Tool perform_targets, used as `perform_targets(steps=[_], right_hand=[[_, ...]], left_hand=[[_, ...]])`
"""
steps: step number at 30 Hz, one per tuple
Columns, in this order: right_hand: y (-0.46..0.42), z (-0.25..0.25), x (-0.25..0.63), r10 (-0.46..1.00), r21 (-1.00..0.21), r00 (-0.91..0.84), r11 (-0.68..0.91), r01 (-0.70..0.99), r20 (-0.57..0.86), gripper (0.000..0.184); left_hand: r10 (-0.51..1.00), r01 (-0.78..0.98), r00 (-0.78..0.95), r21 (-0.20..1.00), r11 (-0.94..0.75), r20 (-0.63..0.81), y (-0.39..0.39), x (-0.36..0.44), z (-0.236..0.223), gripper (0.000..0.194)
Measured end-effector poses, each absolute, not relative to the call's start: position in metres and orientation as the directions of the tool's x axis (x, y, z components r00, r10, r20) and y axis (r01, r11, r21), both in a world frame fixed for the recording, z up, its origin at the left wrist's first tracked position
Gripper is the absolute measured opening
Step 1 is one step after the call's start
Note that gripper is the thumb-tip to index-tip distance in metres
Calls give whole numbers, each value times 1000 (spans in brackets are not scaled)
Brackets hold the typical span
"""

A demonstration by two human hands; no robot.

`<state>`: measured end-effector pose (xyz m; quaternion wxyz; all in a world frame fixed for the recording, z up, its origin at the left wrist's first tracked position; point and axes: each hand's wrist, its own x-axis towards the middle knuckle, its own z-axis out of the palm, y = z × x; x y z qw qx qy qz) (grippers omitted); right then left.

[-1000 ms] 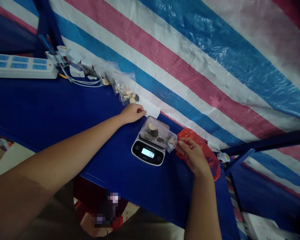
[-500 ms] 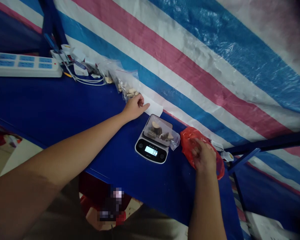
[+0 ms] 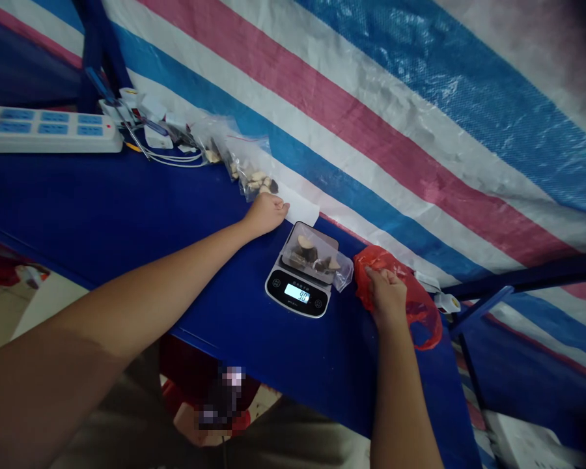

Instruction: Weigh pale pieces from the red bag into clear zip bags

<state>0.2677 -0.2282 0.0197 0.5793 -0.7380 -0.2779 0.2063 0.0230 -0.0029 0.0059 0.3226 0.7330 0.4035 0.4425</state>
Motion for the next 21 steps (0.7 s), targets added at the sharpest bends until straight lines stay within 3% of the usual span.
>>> perform_targets(steps=[6,21], right_hand=[[-223,4,277,701,-821,696,-299,486,156,45],[-221,1,280,751,-715,638,-351,605,171,43]], left_hand=[[893,268,269,862,-429,361,1,23,1,49],[922,207,315,932,-298,225,-2,26,2,43]])
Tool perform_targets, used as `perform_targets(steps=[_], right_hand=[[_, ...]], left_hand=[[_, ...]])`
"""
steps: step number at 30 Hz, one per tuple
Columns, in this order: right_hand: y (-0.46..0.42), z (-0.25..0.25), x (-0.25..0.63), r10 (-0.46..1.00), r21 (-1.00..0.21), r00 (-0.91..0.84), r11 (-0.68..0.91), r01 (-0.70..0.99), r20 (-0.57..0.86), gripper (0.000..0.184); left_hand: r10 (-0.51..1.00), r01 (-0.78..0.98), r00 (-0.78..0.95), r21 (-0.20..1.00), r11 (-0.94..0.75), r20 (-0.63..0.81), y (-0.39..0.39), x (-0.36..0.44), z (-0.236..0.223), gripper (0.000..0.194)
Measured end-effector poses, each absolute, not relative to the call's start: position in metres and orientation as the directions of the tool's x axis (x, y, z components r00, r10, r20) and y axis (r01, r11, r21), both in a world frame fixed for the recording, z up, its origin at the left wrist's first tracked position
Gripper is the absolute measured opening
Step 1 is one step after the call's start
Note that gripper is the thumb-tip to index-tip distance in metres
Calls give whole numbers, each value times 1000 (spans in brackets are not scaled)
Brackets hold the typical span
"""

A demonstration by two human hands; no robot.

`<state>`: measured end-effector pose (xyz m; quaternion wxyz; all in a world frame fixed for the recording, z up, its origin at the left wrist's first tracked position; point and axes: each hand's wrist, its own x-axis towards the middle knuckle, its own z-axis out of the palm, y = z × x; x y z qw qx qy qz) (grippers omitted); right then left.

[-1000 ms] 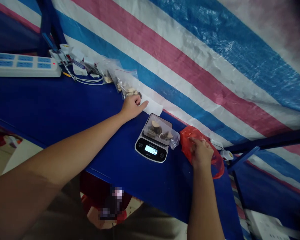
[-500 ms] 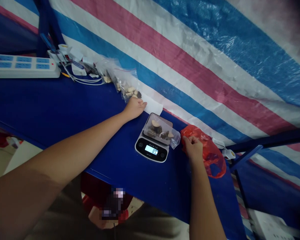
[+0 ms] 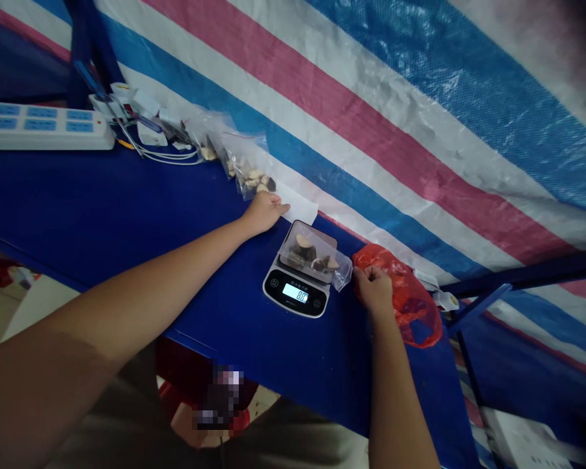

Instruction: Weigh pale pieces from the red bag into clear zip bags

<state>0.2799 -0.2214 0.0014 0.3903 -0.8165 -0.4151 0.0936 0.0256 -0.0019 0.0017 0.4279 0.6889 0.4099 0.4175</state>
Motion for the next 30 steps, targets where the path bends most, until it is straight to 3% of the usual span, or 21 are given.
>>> perform_targets(steps=[2,5,7,9,13,18,22,25,30], right_hand=[[-222,2,280,756,-713,633,-350,607,168,44],[-222,2,279,762,-704,624,-345,621,177,43],[-221,2,278,764,-711,621,-339,617,174,43],[-221,3,276,761,-718,625,-336,609,174,43],[-227,17,277,701,-701,681,-377,606,212,42],[-253,43,303,477,-552,825,-619,559,303,53],[-269,50,322,404,-492,881,-732,472,245,58],[-276,48,334,446,-362,874,-796,485,190,52],[-292,43,358,534,-229,834,-836,499,-134,34]], left_hand=[[918,175,350,950,-257,184,-4,26,3,33],[918,137,365,966,-220,157,-6,25,4,2],[929,133,331,966,-222,168,-5,24,5,21],[930,137,324,965,-226,172,-3,22,6,28],[920,161,357,960,-229,160,-1,21,8,23],[914,188,357,944,-272,192,-5,20,13,21],[890,199,414,934,-296,194,-7,19,14,18],[890,210,420,934,-288,180,-6,18,14,19],[881,208,434,932,-298,185,-3,20,12,21]])
